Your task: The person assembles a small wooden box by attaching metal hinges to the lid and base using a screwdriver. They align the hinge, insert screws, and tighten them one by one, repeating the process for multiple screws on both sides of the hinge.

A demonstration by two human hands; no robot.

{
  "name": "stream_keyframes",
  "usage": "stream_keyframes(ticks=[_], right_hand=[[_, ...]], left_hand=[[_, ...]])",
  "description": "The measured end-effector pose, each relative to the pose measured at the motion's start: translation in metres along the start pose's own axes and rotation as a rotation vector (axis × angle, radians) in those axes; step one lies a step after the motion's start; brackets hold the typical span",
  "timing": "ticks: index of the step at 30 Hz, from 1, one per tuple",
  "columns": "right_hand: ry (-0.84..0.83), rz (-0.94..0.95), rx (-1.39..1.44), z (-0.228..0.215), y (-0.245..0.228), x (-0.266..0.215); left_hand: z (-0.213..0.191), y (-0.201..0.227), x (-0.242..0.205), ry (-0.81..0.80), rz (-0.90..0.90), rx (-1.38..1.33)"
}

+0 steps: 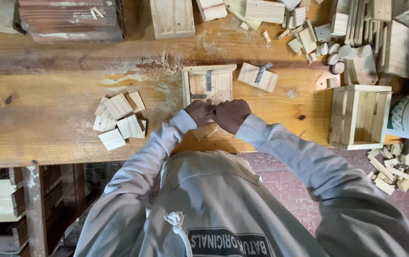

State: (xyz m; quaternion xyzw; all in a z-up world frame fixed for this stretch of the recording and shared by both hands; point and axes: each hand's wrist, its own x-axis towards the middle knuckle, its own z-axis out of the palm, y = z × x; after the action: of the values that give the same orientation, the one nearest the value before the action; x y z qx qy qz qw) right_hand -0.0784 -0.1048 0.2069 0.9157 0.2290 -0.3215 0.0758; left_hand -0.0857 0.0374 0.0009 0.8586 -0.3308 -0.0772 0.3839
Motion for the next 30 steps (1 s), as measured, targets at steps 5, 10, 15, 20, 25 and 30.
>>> stream_keyframes(ticks=[5,10,15,20,25,30], right_hand=[[0.509,-0.527,-0.392,-0.003,0.008,-0.020],[0.221,-0.384,-0.163,-0.012,0.012,0.005],[0.016,-0.093,0.053,0.008,0.006,0.032],[0.004,-0.135,-0.059,-0.017,0.010,0.001],[0.284,-0.447,-0.353,-0.023,0.023,-0.017],[0.032,-0.277,-0.088,-0.043,-0.004,-0.011]], left_hand=[[0.003,-0.022,0.013,-0.109,0.122,0.046],[-0.032,0.005,0.000,0.057,0.088,-0.020],[-0.027,0.026,0.002,0.286,0.036,0.072],[-0.011,-0.005,0.006,0.176,0.114,0.035],[0.015,-0.031,0.004,-0.014,0.088,0.016],[-0.008,0.002,-0.002,-0.047,-0.030,-0.156]])
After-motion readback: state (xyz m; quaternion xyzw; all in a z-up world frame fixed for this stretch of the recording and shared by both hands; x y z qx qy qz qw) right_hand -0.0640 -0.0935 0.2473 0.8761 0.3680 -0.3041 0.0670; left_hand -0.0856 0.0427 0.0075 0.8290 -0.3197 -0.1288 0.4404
